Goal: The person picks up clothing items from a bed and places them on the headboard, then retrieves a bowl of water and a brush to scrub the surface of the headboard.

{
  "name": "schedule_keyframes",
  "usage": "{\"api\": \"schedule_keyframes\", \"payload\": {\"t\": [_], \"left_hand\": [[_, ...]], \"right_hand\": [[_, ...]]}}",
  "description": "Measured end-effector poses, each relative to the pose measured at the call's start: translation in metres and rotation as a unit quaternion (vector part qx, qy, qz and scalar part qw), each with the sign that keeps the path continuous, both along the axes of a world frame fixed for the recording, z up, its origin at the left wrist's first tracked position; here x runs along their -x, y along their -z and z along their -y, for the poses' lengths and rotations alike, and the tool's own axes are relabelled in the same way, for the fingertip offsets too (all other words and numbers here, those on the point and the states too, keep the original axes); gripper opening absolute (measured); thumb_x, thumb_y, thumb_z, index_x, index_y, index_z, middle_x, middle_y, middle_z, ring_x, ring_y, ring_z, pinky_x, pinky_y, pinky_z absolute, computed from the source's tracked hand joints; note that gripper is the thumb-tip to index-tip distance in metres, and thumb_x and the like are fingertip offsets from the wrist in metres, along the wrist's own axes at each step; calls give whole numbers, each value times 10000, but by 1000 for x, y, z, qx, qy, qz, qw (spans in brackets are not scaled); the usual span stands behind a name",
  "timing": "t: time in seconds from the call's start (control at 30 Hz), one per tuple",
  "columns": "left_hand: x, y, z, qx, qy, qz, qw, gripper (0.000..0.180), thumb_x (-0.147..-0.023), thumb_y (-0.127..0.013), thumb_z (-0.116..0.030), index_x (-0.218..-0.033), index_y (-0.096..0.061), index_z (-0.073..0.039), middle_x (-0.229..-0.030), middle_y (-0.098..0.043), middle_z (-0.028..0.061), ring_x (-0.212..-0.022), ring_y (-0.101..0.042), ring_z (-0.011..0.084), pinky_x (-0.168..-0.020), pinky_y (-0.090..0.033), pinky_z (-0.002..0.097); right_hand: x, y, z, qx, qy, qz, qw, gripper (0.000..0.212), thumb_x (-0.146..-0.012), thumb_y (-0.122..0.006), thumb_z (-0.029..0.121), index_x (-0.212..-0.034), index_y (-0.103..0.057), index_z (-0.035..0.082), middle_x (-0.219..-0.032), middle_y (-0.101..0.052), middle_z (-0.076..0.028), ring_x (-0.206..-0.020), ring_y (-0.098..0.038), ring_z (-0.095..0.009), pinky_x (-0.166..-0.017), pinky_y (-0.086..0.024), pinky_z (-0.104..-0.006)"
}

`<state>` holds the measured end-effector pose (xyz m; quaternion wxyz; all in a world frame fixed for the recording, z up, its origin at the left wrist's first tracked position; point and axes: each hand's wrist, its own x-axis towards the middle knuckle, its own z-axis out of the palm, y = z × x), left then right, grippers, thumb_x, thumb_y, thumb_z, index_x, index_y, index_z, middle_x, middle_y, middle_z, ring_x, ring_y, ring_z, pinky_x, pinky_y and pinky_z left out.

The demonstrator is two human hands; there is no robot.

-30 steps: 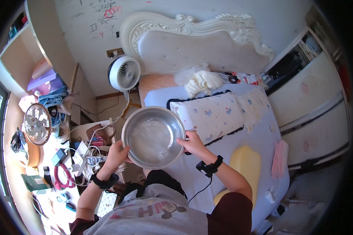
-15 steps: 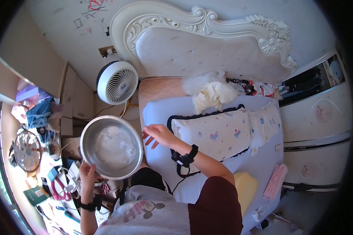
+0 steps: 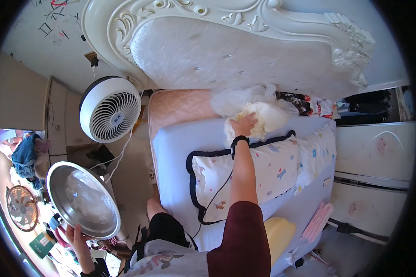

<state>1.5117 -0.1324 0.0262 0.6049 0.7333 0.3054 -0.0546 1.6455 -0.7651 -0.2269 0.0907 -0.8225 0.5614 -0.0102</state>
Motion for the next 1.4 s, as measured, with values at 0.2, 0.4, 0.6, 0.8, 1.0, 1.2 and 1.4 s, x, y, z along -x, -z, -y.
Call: {"api": "schedule_keyframes", "payload": {"t": [0.2, 0.4, 0.6, 0.8, 1.0, 1.2, 1.4], "left_hand": [[-14, -2, 6, -37, -53, 9, 998, 194, -878, -517, -104, -1044, -536, -5, -848, -608, 64, -654, -631, 139, -417, -553, 257], [-31, -6, 1, -10, -25, 3, 1000, 173, -880, -527, -105, -998, -541, 22, -840, -585, 67, -598, -601, 125, -382, -533, 231], [-40, -7, -4, 5, 5, 33, 999, 166, -877, -533, -116, -998, -556, -5, -816, -619, 58, -589, -617, 102, -380, -513, 204], [-37, 2, -27, 48, -3, 29, 998, 176, -872, -522, -79, -1018, -544, 18, -835, -607, 77, -589, -620, 134, -393, -549, 251], [-31, -12, -19, 24, -23, 51, 998, 187, -870, -522, -88, -1029, -535, 9, -811, -597, 57, -597, -616, 123, -392, -539, 234], [-20, 1, -41, -2, -83, 59, 995, 215, -860, -545, -111, -1051, -539, -13, -801, -605, 52, -585, -593, 110, -377, -513, 225], [-17, 27, -69, 17, -127, 55, 990, 444, -833, -614, -177, -1223, -438, -58, -1070, -579, 123, -869, -611, 208, -517, -547, 293]], "right_hand": [[51, 22, 105, -31, -119, 80, 989, 379, -755, -516, 117, -1099, -548, -41, -925, -621, -252, -904, -602, -379, -781, -464, -428], [56, -93, 155, -69, 94, 473, 874, 265, -785, -537, 115, -959, -599, -75, -853, -637, -182, -720, -611, -257, -639, -485, -365], [17, -284, 59, -141, -6, 685, 715, 269, -811, -512, 2, -1067, -561, -65, -1016, -606, -134, -857, -619, -224, -722, -513, -317], [8, -393, -17, -212, -106, 702, 672, 356, -749, -449, 15, -1083, -551, -54, -1044, -595, -144, -938, -597, -242, -801, -499, -339], [-5, -415, -50, -245, -142, 740, 610, 322, -807, -513, 158, -1051, -568, -46, -1032, -599, -146, -929, -595, -233, -784, -496, -321], [-49, -371, 7, -374, -112, 697, 601, 339, -863, -404, 194, -1095, -520, -25, -1066, -578, -159, -934, -594, -276, -829, -496, -384], [-54, -201, 177, -402, 25, 689, 603, 320, -863, -422, 238, -1074, -557, 38, -1078, -594, -127, -985, -585, -279, -860, -483, -409]]}}
